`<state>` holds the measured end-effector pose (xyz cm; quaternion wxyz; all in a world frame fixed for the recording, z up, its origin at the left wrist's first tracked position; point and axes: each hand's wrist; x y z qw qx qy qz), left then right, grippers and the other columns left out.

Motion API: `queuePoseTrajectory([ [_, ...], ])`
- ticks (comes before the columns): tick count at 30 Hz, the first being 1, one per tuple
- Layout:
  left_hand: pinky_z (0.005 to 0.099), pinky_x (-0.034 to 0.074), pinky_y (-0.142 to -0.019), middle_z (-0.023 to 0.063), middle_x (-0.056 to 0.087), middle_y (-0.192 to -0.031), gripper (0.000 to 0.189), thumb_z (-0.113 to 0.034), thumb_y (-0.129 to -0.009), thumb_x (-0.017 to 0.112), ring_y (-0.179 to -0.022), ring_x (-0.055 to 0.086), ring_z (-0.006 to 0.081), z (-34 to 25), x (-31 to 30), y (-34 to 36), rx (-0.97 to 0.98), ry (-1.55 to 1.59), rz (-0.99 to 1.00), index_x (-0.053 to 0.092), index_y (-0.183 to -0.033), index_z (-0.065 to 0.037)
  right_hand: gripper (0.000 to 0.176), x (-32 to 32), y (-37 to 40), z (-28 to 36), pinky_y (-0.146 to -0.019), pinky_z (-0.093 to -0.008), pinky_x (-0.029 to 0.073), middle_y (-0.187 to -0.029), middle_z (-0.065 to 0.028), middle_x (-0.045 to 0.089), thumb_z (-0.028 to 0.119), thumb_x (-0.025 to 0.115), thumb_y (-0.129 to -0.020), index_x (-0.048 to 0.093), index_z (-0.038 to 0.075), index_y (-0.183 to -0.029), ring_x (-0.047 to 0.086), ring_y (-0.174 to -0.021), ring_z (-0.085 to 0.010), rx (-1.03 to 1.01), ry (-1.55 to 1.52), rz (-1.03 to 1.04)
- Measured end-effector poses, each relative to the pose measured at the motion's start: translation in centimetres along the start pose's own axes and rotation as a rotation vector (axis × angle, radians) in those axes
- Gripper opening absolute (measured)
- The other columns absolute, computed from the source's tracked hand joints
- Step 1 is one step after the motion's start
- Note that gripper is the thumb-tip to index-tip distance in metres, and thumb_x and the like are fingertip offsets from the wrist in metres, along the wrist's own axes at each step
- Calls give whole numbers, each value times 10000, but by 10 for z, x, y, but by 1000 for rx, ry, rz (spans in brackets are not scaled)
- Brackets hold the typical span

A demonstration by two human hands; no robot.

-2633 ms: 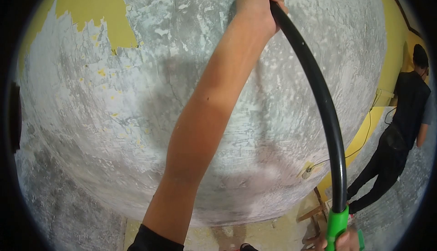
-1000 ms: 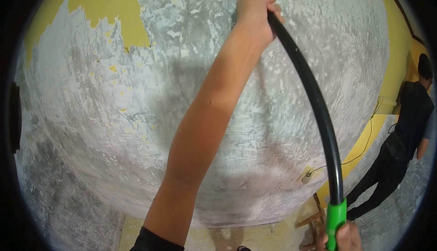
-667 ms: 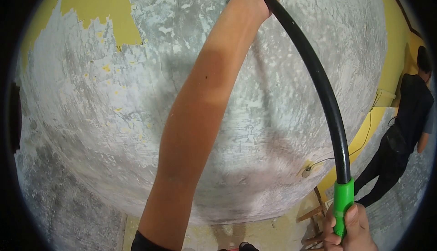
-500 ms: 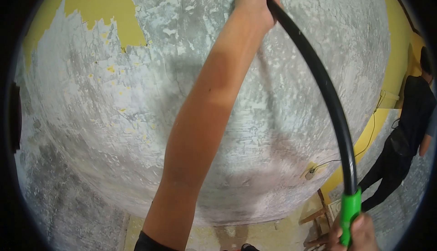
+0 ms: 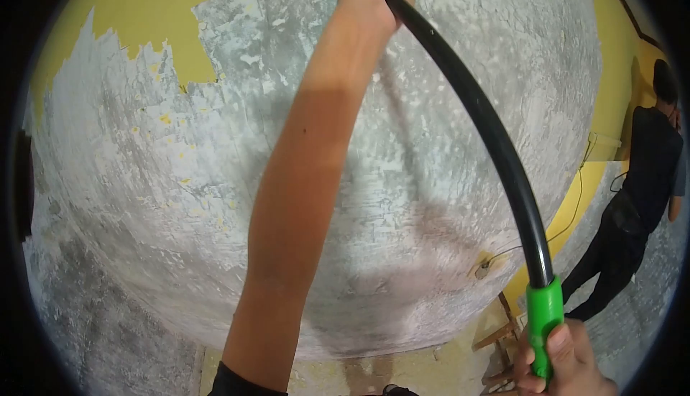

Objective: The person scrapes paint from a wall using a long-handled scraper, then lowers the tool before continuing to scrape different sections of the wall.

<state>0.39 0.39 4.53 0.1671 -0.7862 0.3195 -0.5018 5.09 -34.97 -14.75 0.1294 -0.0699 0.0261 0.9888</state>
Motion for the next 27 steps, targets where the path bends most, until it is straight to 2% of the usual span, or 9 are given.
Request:
queuePoseTrajectory([
  [3, 235, 317, -424, 11, 403, -700, 294, -323, -968, 385, -479, 363, 111, -9, 4, -13, -130, 20, 61, 455, -997, -40, 582, 3, -4, 6, -262, -262, 280, -460, -57, 379, 588, 392, -956, 422, 29, -799, 348, -301, -111, -2, -95, 9],
  [5, 276, 332, -446, -10, 337, -609, 257, -326, -978, 382, -489, 357, 112, -4, -6, 3, -95, -20, 11, 429, -843, -113, 586, 10, 1, 3, -275, -264, 265, -469, -52, 379, 602, 397, -947, 426, 36, -800, 358, -318, -112, 47, -68, 56],
  [7, 346, 417, -504, 91, 492, -712, 380, -410, -1001, 315, -475, 397, 147, 7, -21, -2, 13, 10, 78, 392, -1085, -48, 589, 4, -4, -10, -289, -259, 260, -475, -49, 379, 614, 420, -933, 429, 40, -805, 349, -328, -111, 62, -50, 46],
  [10, 237, 264, -460, -43, 350, -634, 252, -364, -1001, 349, -481, 308, 64, 7, -18, 7, -4, -1, 43, 351, -851, -161, 588, -1, -11, -18, -295, -259, 263, -477, -50, 378, 620, 441, -923, 428, 44, -807, 330, -332, -107, 76, -113, 54],
  [14, 233, 258, -453, -50, 340, -626, 258, -375, -1000, 367, -477, 303, 62, 18, -50, 53, -108, -49, -12, 371, -855, -161, 463, 14, -10, -59, -327, -208, 272, -560, 1, 395, 501, 397, -996, 443, 57, -871, 333, -368, -59, 181, -123, 14],
  [17, 230, 257, -453, -54, 340, -625, 261, -382, -998, 375, -479, 304, 57, 20, -45, 35, -28, -53, 39, 378, -855, -163, 459, 16, -23, -65, -332, -209, 275, -559, -2, 392, 495, 396, -998, 448, 55, -880, 338, -372, -67, 151, -152, -16],
  [21, 236, 267, -455, -55, 350, -623, 263, -380, -996, 372, -481, 315, 58, 20, -57, 42, -88, -26, 55, 377, -840, -169, 482, 22, -20, -70, -339, -200, 276, -562, 2, 398, 530, 423, -978, 454, 59, -887, 337, -379, -58, 199, -205, 74],
  [25, 300, 346, -486, 12, 425, -671, 325, -437, -989, 327, -488, 358, 105, 21, -53, 32, -47, -24, 128, 358, -891, -128, 512, 12, -17, -61, -331, -211, 278, -555, 3, 396, 570, 483, -939, 464, 61, -883, 350, -382, -64, 198, -168, -23],
  [27, 288, 337, -478, -7, 397, -654, 284, -401, -988, 338, -491, 356, 103, 21, -52, 29, -79, 7, 86, 364, -860, -148, 520, 10, -13, -47, -326, -211, 280, -549, 5, 395, 577, 497, -929, 464, 60, -883, 348, -377, -63, 189, -176, -8],
])
Point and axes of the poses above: each hand's wrist, its own y-axis away from the middle knuckle, its own x-axis out of the palm, z = x × y
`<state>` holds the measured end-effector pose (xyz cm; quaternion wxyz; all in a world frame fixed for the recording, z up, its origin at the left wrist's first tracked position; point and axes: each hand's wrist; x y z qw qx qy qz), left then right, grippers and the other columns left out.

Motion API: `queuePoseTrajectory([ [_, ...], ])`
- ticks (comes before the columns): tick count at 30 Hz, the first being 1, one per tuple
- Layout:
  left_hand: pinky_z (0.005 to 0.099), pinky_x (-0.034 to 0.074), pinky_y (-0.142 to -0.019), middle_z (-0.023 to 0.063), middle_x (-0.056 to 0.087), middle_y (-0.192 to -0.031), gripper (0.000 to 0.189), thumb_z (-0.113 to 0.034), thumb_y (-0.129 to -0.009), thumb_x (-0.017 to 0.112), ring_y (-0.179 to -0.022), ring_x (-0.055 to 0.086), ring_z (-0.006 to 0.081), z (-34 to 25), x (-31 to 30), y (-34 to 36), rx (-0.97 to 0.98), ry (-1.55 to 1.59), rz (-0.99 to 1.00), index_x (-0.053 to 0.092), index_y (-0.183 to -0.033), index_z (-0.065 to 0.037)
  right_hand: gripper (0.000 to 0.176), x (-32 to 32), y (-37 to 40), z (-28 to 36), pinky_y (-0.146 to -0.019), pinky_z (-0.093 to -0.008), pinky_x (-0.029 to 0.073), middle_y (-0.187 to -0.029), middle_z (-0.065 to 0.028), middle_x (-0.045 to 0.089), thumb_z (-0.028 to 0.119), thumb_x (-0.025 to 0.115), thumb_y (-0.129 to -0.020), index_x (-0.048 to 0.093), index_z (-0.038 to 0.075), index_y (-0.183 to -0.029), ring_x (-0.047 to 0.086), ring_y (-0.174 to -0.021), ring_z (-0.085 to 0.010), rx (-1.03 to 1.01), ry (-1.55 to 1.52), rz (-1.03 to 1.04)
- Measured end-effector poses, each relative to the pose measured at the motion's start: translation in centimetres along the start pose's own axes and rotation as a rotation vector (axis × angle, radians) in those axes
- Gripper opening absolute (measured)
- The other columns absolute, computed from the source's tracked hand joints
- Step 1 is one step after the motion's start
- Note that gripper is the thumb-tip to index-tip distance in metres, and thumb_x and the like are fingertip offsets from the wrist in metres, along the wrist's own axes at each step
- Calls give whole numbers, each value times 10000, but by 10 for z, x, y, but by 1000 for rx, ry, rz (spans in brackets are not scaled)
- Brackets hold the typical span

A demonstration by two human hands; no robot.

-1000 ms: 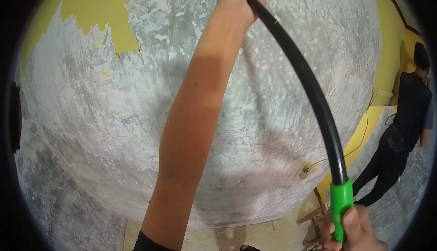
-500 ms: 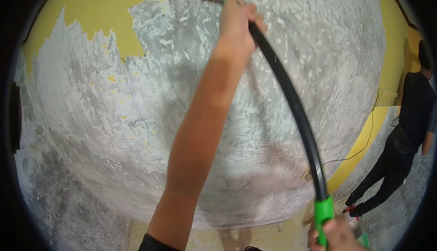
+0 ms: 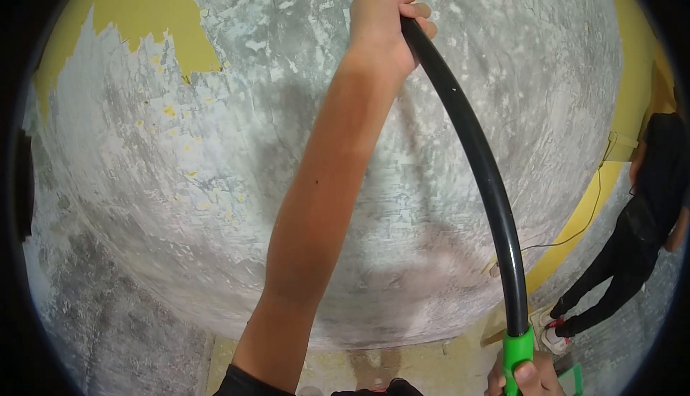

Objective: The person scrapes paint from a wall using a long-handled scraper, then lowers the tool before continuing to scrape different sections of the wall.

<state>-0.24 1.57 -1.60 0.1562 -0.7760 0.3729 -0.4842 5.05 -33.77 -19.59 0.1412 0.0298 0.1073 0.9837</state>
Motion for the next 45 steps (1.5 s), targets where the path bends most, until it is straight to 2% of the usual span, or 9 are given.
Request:
queuePoseTrajectory([
  [2, 279, 318, -453, -15, 339, -616, 248, -321, -990, 367, -490, 351, 110, 0, 5, -3, -57, 68, 1, 377, -801, -161, 522, -1, 4, 2, -324, -210, 281, -547, 4, 399, 578, 499, -928, 460, 59, -881, 342, -373, -60, -3, 14, -35],
  [12, 266, 306, -459, -20, 340, -600, 271, -358, -1010, 365, -476, 349, 110, -1, 1, 3, -94, 69, 6, 372, -801, -185, 497, 5, 2, -7, -332, -228, 298, -545, -19, 406, 548, 458, -957, 462, 54, -911, 374, -382, -84, 14, 31, -29],
  [14, 289, 344, -494, -14, 415, -656, 299, -443, -986, 316, -499, 354, 92, 7, -1, 0, -21, 48, 46, 360, -896, -162, 500, 8, 12, -1, -330, -231, 301, -546, -21, 407, 550, 460, -956, 463, 52, -915, 377, -383, -86, 14, 22, -99],
  [22, 282, 347, -481, -14, 397, -619, 321, -448, -988, 308, -492, 354, 102, 21, 17, 6, -50, 120, 34, 336, -876, -148, 502, 2, 28, -5, -319, -243, 315, -562, -23, 413, 569, 463, -942, 429, 68, -930, 375, -367, -91, -17, -10, 53],
  [26, 311, 350, -458, 9, 407, -633, 347, -461, -985, 329, -492, 366, 122, 29, 11, -11, 0, 165, 101, 374, -898, -128, 482, 7, 23, -4, -334, -234, 314, -591, -27, 430, 552, 488, -938, 430, 73, -935, 372, -384, -80, -14, -35, 26],
  [33, 270, 299, -461, -23, 343, -605, 285, -360, -1013, 356, -473, 341, 109, 9, 30, 7, -29, 227, 114, 357, -808, -163, 443, 10, 37, 8, -364, -203, 296, -649, -3, 441, 489, 507, -958, 452, 50, -923, 368, -425, -58, -31, 24, -172],
  [36, 269, 293, -461, -25, 345, -615, 288, -365, -1013, 356, -472, 340, 108, 1, 38, 2, -2, 224, 36, 357, -799, -171, 466, -6, 37, 17, -370, -201, 294, -652, 4, 436, 511, 515, -947, 451, 50, -924, 367, -438, -51, -82, 235, -164],
  [40, 271, 292, -463, -29, 337, -622, 277, -374, -1010, 359, -483, 343, 98, 5, 21, 6, -15, 184, 95, 357, -829, -165, 517, -1, 26, 18, -368, -200, 292, -647, 8, 433, 563, 493, -936, 456, 47, -932, 367, -445, -45, -4, 80, -123],
  [45, 265, 291, -466, -32, 331, -616, 278, -372, -1010, 364, -486, 341, 99, -3, 27, -3, 17, 125, -1, 373, -818, -172, 504, 0, 22, 20, -359, -210, 298, -610, -4, 429, 547, 461, -957, 465, 45, -918, 360, -422, -52, -98, 178, -154],
])
Point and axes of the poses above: each hand's wrist, its own y-axis away from the middle knuckle, its own x-axis out of the palm, z = x × y
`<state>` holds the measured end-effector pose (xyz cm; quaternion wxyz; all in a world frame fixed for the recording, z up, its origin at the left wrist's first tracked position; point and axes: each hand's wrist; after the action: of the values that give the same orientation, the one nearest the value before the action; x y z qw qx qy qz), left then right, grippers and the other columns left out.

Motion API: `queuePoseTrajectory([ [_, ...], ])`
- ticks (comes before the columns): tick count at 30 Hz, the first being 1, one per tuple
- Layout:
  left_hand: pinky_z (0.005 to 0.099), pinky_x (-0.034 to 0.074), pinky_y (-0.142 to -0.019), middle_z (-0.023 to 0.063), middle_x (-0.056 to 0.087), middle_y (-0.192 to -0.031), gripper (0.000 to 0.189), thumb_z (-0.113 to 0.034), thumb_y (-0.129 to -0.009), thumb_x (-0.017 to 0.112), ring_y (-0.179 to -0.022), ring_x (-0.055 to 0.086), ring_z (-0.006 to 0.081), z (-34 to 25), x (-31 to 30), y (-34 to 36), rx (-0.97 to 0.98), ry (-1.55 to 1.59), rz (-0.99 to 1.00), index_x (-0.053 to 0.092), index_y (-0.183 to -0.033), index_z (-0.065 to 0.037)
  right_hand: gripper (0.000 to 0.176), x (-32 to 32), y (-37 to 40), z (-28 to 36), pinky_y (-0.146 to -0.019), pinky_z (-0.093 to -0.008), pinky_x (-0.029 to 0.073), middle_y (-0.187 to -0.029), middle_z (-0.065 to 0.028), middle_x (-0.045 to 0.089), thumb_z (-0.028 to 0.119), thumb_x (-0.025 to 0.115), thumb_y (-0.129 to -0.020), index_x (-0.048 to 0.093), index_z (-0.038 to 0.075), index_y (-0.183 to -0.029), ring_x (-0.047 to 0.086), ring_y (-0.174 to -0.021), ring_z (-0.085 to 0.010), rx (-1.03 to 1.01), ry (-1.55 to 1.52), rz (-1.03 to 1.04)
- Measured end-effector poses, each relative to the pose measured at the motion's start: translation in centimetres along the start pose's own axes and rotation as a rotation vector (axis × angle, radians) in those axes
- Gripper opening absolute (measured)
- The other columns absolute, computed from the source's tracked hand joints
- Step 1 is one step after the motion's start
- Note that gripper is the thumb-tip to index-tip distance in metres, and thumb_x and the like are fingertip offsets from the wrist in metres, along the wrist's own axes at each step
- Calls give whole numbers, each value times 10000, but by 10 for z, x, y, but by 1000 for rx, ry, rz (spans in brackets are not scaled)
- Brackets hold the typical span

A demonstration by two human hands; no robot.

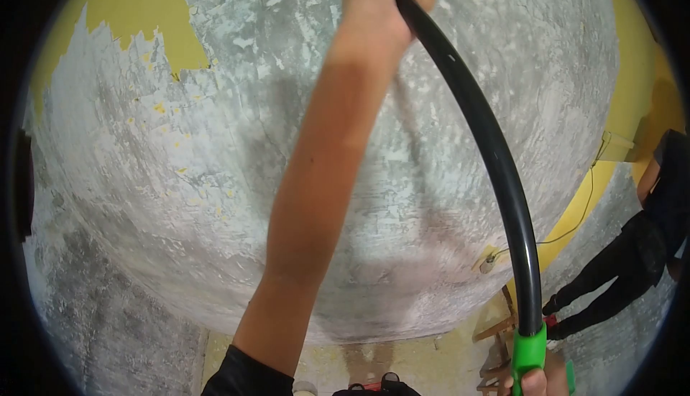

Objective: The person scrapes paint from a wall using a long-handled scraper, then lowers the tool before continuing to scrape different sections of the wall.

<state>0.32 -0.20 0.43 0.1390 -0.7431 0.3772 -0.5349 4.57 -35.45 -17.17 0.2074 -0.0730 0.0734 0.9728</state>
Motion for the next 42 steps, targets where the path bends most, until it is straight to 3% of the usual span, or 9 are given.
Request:
queuePoseTrajectory([
  [7, 258, 285, -436, -25, 347, -640, 270, -366, -1002, 382, -486, 351, 99, -5, -8, 3, -14, -42, -12, 377, -825, -161, 474, -10, -5, -6, -392, -243, 365, -660, -43, 504, 496, 524, -944, 540, 23, -923, 440, -455, -111, 42, -39, 29],
  [9, 260, 284, -430, -16, 343, -635, 285, -374, -997, 391, -488, 357, 99, -6, 0, -5, -2, -47, -58, 377, -809, -161, 588, -5, -14, -18, -274, -275, 278, -466, -28, 370, 623, 489, -903, 437, 45, -807, 349, -318, -109, -95, -20, 17],
  [13, 304, 346, -455, 15, 412, -642, 339, -464, -976, 383, -490, 360, 118, 3, -29, 12, 81, -176, -44, 400, -891, -136, 508, -3, -26, -41, -357, -278, 328, -542, -62, 436, 535, 517, -933, 496, 35, -849, 422, -404, -127, 104, -179, 162],
  [17, 273, 287, -413, -44, 297, -531, 319, -476, -943, 512, -407, 279, 91, 24, -107, 84, -68, -208, -78, 412, -834, -194, 336, -6, -99, -168, -422, -265, 399, -607, -19, 490, 334, 512, -991, 465, 43, -829, 495, -478, -110, -46, -60, 463],
  [20, 266, 298, -393, -46, 276, -481, 359, -439, -989, 463, -363, 267, 83, 66, -201, 188, -236, -136, -88, 408, -726, -200, 310, 17, -135, -291, -494, -342, 428, -611, -57, 546, 290, 681, -877, 563, 10, -813, 549, -532, -162, -217, 494, 34],
  [23, 275, 212, -424, -47, 265, -476, 406, -386, -1000, 461, -378, 254, 93, 117, -291, 328, -437, -29, -151, 355, -667, -180, 315, 27, -142, -481, -563, -438, 459, -662, -199, 616, 326, 740, -763, 636, 29, -747, 600, -609, -382, -181, 703, -147],
  [28, 283, 223, -430, -42, 213, -468, 410, -332, -913, 568, -392, 197, 106, 137, -450, 565, -577, 60, -928, 331, -612, -188, 326, 67, -44, -638, -803, -487, 519, -924, -159, 691, 396, 621, -749, 706, 116, -893, 660, -867, -364, 281, 965, 190],
  [34, 272, 303, -472, -39, 314, -436, 430, -384, -844, 496, -395, 305, 156, 99, -525, 796, -379, 270, -1440, 321, -506, -183, 339, 78, -83, -613, -815, -457, 536, -1016, -152, 695, 331, 627, -751, 709, 91, -976, 667, -972, -332, 354, 1143, 729],
  [42, 347, 469, -625, 50, 546, -608, 547, -558, -889, 315, -579, 519, 221, 87, -517, 840, -495, 169, -1590, 503, -635, -112, 403, 98, -124, -591, -859, -417, 526, -1096, -115, 686, 301, 700, -716, 699, 92, -1062, 652, -1050, -277, 433, 1233, 921],
])
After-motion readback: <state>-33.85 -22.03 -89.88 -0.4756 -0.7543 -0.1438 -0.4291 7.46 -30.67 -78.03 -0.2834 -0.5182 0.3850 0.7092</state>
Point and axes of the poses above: each hand's wrist, its own y-axis away from the middle knuckle, its own x-axis out of the palm, z = x × y
